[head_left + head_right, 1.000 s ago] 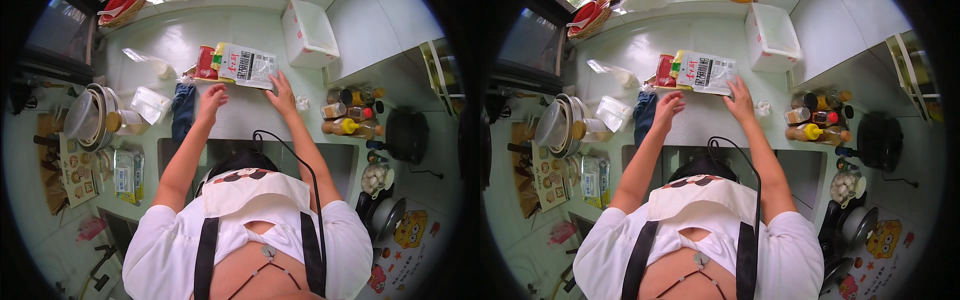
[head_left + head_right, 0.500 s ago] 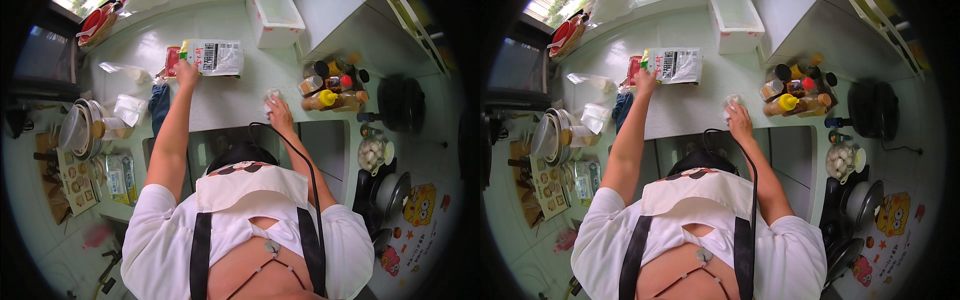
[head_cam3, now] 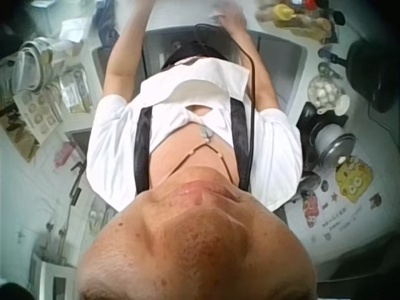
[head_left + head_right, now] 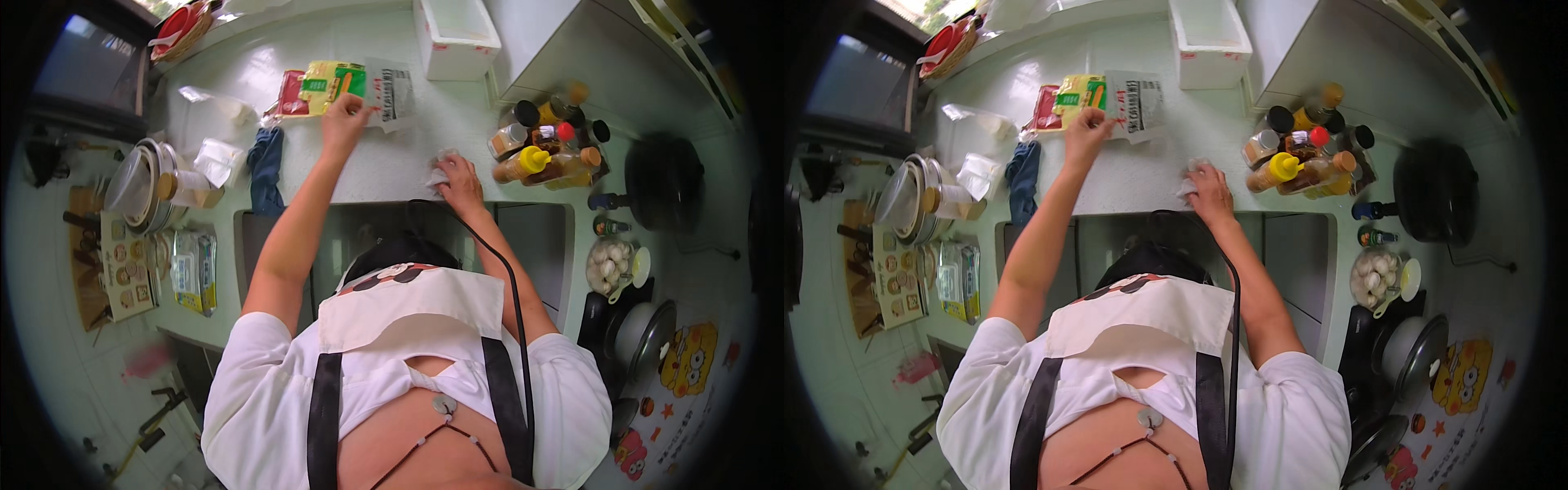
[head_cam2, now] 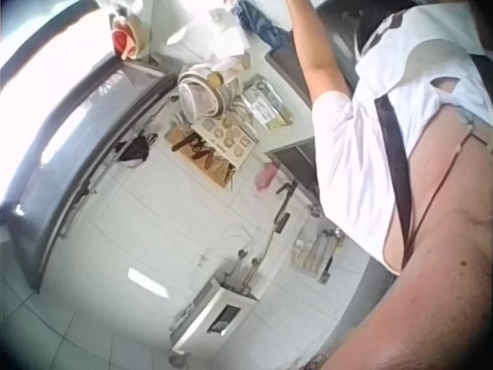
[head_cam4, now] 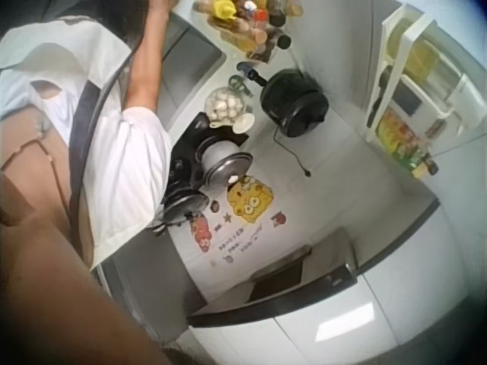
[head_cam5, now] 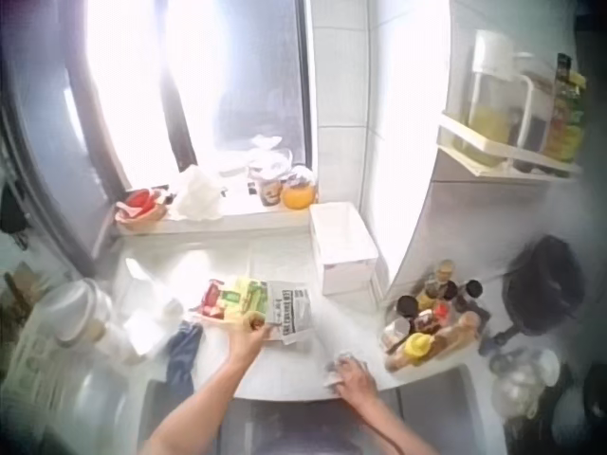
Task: The person holds packages of food items, wipes them down sequentially with a cloth, inspects their wrappers, and organizes them inside a white container on a kitchen workspace counter.
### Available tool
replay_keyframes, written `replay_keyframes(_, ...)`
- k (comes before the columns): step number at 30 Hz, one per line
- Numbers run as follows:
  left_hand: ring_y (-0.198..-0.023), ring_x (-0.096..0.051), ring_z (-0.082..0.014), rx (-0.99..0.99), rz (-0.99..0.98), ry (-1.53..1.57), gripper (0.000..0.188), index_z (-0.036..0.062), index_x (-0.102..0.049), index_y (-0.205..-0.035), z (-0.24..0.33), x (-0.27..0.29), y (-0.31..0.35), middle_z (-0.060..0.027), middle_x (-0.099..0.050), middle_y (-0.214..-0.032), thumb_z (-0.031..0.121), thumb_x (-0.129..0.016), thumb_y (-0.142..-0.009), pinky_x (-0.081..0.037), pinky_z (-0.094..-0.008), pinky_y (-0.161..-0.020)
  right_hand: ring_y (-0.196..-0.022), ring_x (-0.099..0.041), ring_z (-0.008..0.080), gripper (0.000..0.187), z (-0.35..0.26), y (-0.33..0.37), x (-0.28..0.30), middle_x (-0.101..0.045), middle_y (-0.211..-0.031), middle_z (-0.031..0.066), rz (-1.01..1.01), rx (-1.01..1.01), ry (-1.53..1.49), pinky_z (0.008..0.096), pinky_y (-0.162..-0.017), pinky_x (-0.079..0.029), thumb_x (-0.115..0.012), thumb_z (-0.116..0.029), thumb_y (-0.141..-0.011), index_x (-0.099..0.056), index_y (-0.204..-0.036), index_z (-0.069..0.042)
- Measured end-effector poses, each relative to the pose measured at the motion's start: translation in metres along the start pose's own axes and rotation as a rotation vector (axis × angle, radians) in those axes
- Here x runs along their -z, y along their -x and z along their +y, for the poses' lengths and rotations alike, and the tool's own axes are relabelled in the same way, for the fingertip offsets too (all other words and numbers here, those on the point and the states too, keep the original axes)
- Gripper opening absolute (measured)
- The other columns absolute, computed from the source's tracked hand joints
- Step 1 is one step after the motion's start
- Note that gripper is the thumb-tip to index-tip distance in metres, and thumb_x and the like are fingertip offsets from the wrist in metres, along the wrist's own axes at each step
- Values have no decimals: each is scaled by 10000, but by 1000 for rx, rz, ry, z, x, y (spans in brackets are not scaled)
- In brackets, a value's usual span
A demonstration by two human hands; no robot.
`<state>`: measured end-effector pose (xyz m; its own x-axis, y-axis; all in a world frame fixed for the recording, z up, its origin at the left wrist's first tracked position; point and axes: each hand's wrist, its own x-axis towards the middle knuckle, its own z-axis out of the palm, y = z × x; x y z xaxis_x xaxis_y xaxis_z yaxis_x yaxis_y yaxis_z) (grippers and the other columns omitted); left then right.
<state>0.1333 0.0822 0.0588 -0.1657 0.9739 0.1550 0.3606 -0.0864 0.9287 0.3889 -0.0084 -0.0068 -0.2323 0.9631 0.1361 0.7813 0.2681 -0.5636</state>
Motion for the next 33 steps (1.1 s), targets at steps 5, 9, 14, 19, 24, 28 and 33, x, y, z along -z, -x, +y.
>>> replay_keyframes(5, -505, -467, -56, 304, -6, 338, 138, 48, -554, -772, -9, 16, 71, 19, -534, -630, 84, -687, -770, -354, -200, -459, -1074, -468, 348, 479, 2, -2, -8, -436, -1273, 95, 57, 9, 93, 400, -909, -433, -671, -42, -635, -599, -1101, -127)
replay_keyframes(9, -457, -425, -51, 606, 26, 398, 182, 89, -522, -744, -35, 46, 107, 43, -481, -595, 110, -699, -781, -313, -188, -411, -1071, -467, 354, 500, 4, -4, -13, -440, -1280, 96, 48, 4, 109, 397, -905, -437, -657, -43, -643, -590, -1130, -132)
replay_keyframes(14, -443, -447, -61, 684, -4, 190, 192, 92, -530, -710, -94, 80, 118, 31, -507, -582, 110, -714, -762, -299, -211, -371, -1038, -500, 310, 413, 6, -7, -15, -523, -1169, 79, 10, -6, 145, 387, -884, -448, -642, -55, -661, -625, -1062, -150)
replay_keyframes(19, -508, -530, -136, 454, -74, -307, 177, 37, -591, -708, -136, 95, 104, -36, -581, -601, 145, -731, -692, -425, -291, -494, -967, -550, 288, 304, 5, -19, -12, -589, -1032, 82, 19, -12, 142, 381, -851, -460, -627, -57, -673, -642, -963, -145)
replay_keyframes(24, -585, -596, -200, 388, -49, -110, 161, 10, -630, -773, -134, 77, 66, -101, -619, -649, 128, -707, -695, -485, -328, -589, -946, -563, 299, 289, -47, -49, -17, -601, -992, 95, 100, 205, -50, 386, -839, -463, -610, -31, -668, -629, -940, -128)
replay_keyframes(28, -717, -625, -231, 254, -46, -58, 154, 15, -632, -855, -124, 70, 45, -125, -634, -768, 88, -670, -725, -495, -332, -669, -991, -547, 304, 317, -94, -69, -52, -581, -1055, 87, -37, 340, -93, 379, -850, -462, -636, -42, -667, -623, -972, -129)
replay_keyframes(33, -901, -604, -263, -206, -138, -360, 255, 44, -605, -988, -114, 77, 75, -111, -613, -1033, 59, -649, -738, -483, -334, -770, -1012, -535, 303, 365, -101, -60, -89, -540, -1136, 98, -50, 261, -28, 371, -860, -461, -654, -59, -673, -621, -1028, -138)
